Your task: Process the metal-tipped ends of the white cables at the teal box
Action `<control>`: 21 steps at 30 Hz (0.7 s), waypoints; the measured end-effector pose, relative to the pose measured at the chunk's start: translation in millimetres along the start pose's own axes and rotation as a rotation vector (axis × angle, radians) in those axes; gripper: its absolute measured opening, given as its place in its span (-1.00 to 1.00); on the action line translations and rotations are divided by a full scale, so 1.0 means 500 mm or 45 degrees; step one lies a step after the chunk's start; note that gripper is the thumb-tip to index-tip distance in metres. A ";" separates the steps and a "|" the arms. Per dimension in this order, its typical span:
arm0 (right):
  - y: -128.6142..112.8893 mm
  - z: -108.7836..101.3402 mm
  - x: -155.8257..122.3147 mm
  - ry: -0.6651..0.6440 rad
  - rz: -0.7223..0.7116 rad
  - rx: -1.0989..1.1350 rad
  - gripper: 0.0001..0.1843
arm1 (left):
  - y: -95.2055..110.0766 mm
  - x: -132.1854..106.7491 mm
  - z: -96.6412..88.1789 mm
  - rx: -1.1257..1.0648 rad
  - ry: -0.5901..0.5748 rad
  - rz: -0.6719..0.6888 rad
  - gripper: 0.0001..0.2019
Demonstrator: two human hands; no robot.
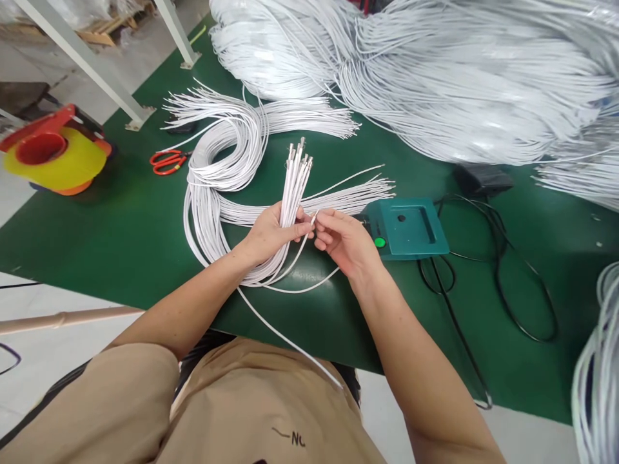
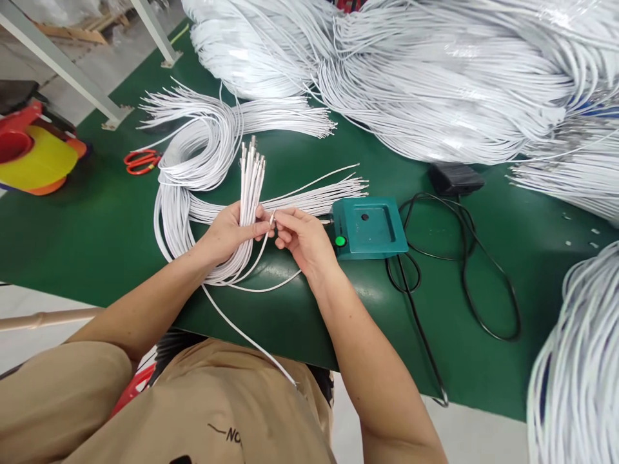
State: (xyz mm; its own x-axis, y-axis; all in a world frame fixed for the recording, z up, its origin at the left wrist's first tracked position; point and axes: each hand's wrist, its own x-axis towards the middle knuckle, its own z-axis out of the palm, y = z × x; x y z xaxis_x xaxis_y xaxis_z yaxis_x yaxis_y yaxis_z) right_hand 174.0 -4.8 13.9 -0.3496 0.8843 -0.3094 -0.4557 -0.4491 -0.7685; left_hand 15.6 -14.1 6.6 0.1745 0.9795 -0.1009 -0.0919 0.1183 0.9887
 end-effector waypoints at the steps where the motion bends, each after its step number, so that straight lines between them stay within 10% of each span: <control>1: -0.001 0.000 0.001 -0.011 0.035 0.039 -0.76 | 0.000 0.000 0.000 0.001 -0.003 -0.001 -0.65; 21: -0.009 -0.007 -0.007 -0.058 -0.044 -0.127 -0.66 | -0.003 0.000 -0.001 -0.006 -0.099 0.017 -0.70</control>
State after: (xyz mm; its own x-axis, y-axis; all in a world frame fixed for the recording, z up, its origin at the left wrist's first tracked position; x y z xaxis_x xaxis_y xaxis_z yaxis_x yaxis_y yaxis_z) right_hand 180.1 -5.5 16.3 -0.3727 0.8913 -0.2580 -0.3849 -0.4015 -0.8310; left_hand 15.2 -14.0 5.0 0.2491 0.9653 -0.0785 -0.0991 0.1060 0.9894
